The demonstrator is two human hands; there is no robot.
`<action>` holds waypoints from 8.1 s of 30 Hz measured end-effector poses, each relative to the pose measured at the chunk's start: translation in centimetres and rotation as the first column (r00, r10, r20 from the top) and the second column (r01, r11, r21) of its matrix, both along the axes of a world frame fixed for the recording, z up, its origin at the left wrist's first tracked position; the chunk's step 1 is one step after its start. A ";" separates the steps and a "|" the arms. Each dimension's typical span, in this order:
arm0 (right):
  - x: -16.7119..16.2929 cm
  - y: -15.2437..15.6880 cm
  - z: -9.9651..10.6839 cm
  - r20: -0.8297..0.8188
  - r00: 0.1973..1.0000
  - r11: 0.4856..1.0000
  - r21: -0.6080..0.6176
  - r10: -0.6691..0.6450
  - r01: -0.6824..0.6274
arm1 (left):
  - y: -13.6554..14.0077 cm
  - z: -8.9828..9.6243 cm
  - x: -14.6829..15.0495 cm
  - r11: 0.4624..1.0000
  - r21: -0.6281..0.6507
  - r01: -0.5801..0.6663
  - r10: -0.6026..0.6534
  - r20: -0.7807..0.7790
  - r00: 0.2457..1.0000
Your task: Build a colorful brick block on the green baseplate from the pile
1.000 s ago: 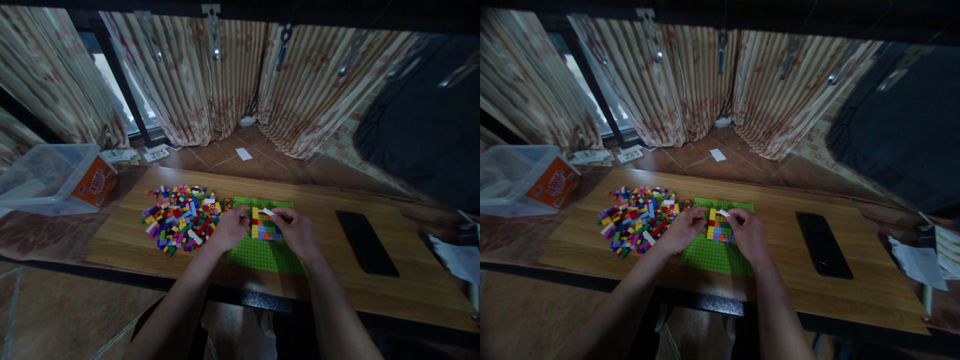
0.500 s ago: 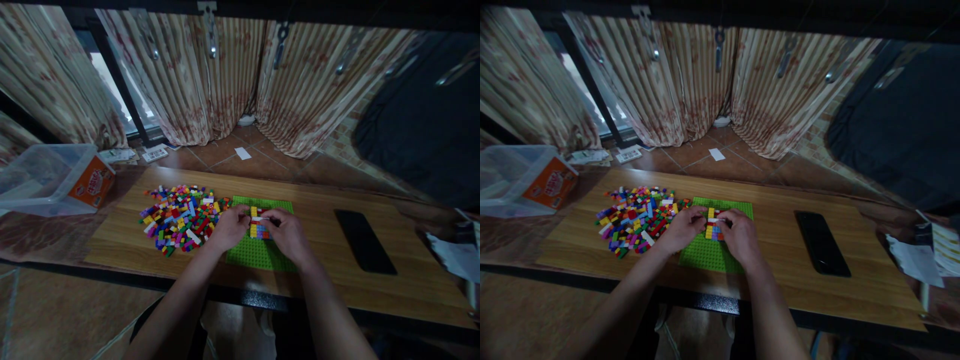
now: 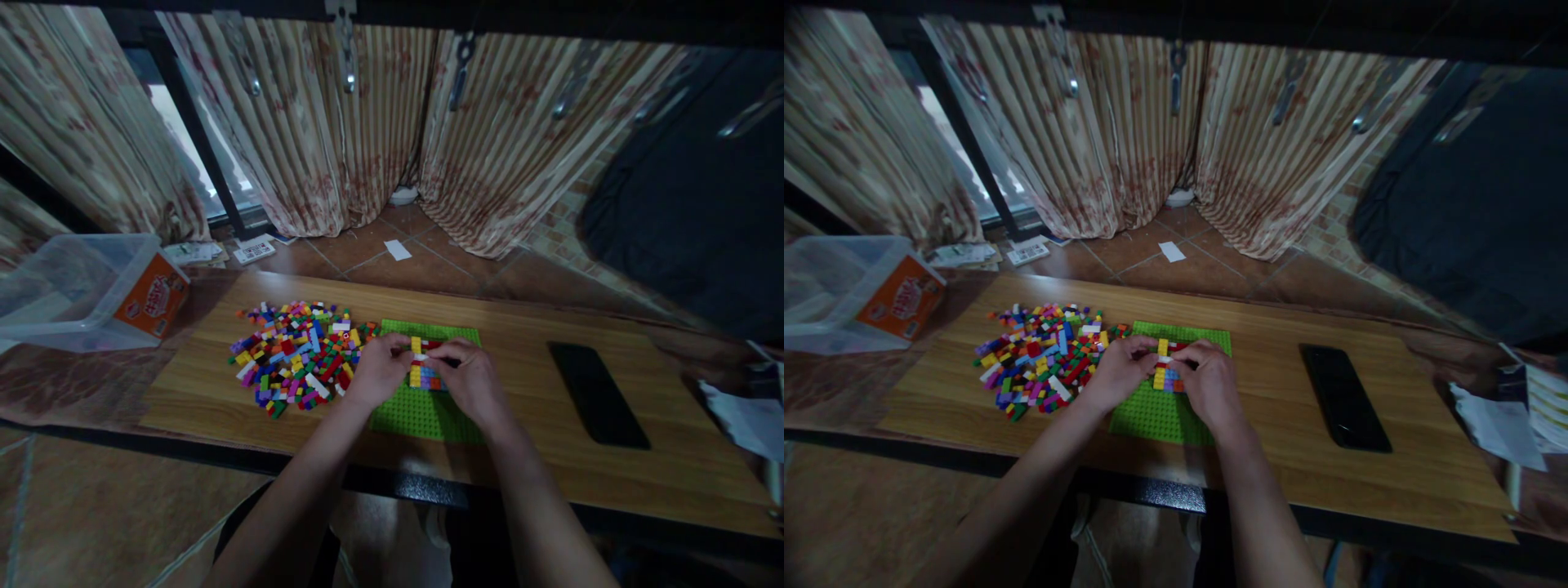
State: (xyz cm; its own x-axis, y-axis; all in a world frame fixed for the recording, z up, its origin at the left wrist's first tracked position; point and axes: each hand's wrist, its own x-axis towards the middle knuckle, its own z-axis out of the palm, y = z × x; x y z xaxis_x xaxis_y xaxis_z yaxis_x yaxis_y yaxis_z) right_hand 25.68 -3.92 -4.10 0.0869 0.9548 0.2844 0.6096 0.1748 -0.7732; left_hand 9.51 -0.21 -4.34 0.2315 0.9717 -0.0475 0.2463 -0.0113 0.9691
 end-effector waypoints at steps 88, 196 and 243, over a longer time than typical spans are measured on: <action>-1.1 -1.6 0.9 0.131 0.991 0.999 0.019 0.030 -0.033 | -1.1 1.3 -1.1 0.992 0.074 0.103 -0.098 -0.064 0.993; -9.9 -1.8 0.9 0.375 0.877 0.951 -0.189 0.300 -0.245 | 1.2 4.9 -6.7 0.893 -0.057 -0.446 0.437 0.344 0.831; 0.2 -3.5 1.5 0.235 0.967 0.995 -0.051 0.095 -0.086 | -1.1 2.0 -1.6 0.984 0.045 0.173 -0.161 -0.204 0.966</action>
